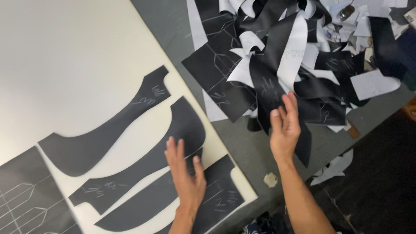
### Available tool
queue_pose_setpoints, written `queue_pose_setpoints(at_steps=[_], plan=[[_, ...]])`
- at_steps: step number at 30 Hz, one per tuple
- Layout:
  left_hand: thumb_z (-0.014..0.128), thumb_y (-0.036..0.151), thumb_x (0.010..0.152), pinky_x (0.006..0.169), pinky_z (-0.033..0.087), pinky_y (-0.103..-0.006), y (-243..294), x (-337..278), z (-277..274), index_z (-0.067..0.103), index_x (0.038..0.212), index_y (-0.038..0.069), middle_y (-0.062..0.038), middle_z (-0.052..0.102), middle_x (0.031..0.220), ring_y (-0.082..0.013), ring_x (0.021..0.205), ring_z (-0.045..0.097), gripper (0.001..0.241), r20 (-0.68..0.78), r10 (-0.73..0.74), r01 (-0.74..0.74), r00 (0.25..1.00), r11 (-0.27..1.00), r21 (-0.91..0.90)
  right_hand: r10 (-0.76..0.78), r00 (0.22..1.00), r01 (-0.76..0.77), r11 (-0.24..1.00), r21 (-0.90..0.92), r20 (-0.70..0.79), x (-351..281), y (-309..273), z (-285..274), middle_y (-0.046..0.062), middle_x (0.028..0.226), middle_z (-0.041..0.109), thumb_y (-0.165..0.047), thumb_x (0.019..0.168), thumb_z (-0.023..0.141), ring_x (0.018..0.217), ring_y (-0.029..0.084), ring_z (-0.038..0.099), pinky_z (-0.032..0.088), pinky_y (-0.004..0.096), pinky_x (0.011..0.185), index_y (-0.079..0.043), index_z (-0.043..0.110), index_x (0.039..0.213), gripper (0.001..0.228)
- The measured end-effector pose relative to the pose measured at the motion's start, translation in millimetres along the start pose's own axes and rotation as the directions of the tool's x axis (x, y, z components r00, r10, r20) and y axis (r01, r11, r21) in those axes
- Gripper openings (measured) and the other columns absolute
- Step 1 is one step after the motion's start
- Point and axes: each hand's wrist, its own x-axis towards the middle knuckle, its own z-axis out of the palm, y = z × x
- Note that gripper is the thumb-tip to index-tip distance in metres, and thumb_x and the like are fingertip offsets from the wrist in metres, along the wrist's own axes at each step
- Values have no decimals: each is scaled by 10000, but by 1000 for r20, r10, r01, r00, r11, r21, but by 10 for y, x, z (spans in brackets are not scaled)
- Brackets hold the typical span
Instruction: The person picks up black fabric pieces from the floor, arranges them on a white surface, and then uses shears to cut through a large sheet of black fabric with printed white outlines.
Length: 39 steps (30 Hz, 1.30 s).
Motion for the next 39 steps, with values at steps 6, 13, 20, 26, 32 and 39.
queue_pose_setpoints(at_steps=[6, 13, 20, 26, 32, 39], plan=[[616, 44, 930, 1240, 234, -551, 662, 378, 911, 560, 1383, -16, -265, 381, 1590, -441, 1496, 345, 461, 81, -6, 2, 997, 999, 45, -221, 944, 306, 861, -406, 243, 939, 222, -703, 198, 1599, 460, -22, 979, 683, 1497, 375, 452, 413, 456, 1221, -24, 690, 1273, 295], [637, 110, 945, 1232, 252, -536, 1229, 567, 1969, 580, 1356, -16, -227, 434, 1556, -424, 1481, 369, 433, 146, -26, 17, 989, 998, 65, -132, 966, 213, 892, -398, 220, 1873, 671, -1352, 144, 1335, 655, -23, 988, 675, 1233, 305, 634, 515, 388, 1033, -10, 701, 1218, 232], [655, 127, 926, 1224, 242, -539, 1548, 662, 2538, 565, 1373, -14, -231, 434, 1556, -425, 1470, 367, 477, 176, -33, 16, 984, 995, 95, -19, 948, 101, 965, -244, 317, 2370, 907, -1341, 122, 1167, 716, -60, 981, 668, 952, 226, 724, 564, 318, 808, -24, 700, 1193, 217], [745, 185, 878, 1214, 263, -538, 1668, 897, 2876, 534, 1390, -6, -223, 485, 1511, -406, 1446, 400, 586, 173, 27, -48, 985, 992, 119, 73, 944, 16, 964, -266, 322, 2842, 1068, -1257, 105, 1080, 740, -134, 985, 678, 890, 206, 717, 552, 310, 776, -40, 697, 1224, 258], [734, 142, 884, 1203, 258, -544, 1734, 1222, 3176, 479, 1431, -44, -235, 521, 1453, -423, 1396, 442, 631, 195, 43, -69, 980, 990, 125, 238, 879, -117, 948, -297, 414, 2841, 1158, -994, 89, 861, 738, -235, 930, 725, 710, 168, 678, 552, 318, 651, -47, 653, 1251, 379], [612, -21, 872, 1050, 467, -448, 1525, 1113, 3254, 568, 1381, 12, -192, 648, 1288, -341, 1202, 608, 512, 143, -158, 153, 977, 987, 48, 316, 831, -267, 949, -170, 457, 2490, 1019, -826, 65, 729, 727, -207, 964, 696, 604, 145, 652, 518, 309, 546, -34, 702, 1043, 191]])
